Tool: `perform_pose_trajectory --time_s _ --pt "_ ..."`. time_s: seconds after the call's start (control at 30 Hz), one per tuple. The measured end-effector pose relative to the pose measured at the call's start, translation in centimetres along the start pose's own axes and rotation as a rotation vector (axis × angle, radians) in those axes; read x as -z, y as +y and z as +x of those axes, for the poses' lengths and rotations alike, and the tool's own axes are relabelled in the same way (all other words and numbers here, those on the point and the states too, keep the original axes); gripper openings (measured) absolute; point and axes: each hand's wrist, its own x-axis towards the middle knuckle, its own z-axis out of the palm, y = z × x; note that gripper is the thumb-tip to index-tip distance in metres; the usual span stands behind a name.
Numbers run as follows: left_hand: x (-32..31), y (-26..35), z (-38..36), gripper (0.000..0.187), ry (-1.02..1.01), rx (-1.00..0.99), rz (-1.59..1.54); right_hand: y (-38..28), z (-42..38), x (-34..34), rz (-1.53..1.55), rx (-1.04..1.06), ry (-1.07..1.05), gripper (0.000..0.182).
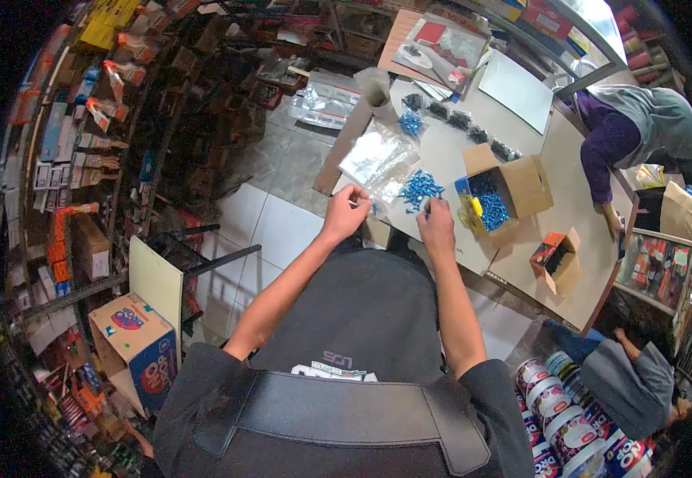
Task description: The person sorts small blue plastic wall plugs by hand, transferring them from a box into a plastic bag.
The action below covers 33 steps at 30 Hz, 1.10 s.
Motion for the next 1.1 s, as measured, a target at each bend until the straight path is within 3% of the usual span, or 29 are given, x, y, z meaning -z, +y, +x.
perform_pose_trajectory --time_s 0.63,0.7,0.73,0.8,0.9,1.1 --pt "-0.9 0.3 0.2 0.020 -0.005 -0.039 0.007 0.8 0.1 0.8 0.014 0.006 0.070 0.020" --pt "-1.0 0.5 0.0 0.020 0.003 -0.040 -0.017 -1.0 0.6 1.8 0.320 -0.302 -0.031 0.020" --pt "-1.1 0.5 0.1 0.020 0.003 -0.041 -0.018 -1.5 0.9 1.9 0.320 -0.302 -0.030 0.020" --pt "-1.1 0.5 0.1 0.020 -0.017 -0.026 0.030 -2.5 1.4 1.8 0.683 -0.265 -0.086 0.019" --pt "-1.2 0.7 0.0 0.019 -0.015 -0.035 -0.005 -4.6 2.0 1.8 0.804 -0.203 -0.266 0.018" --pt "-1.2 1.0 -0.1 0.018 0.022 -0.100 0.051 -8.2 1.6 2.6 0.480 0.012 -0.350 0.026"
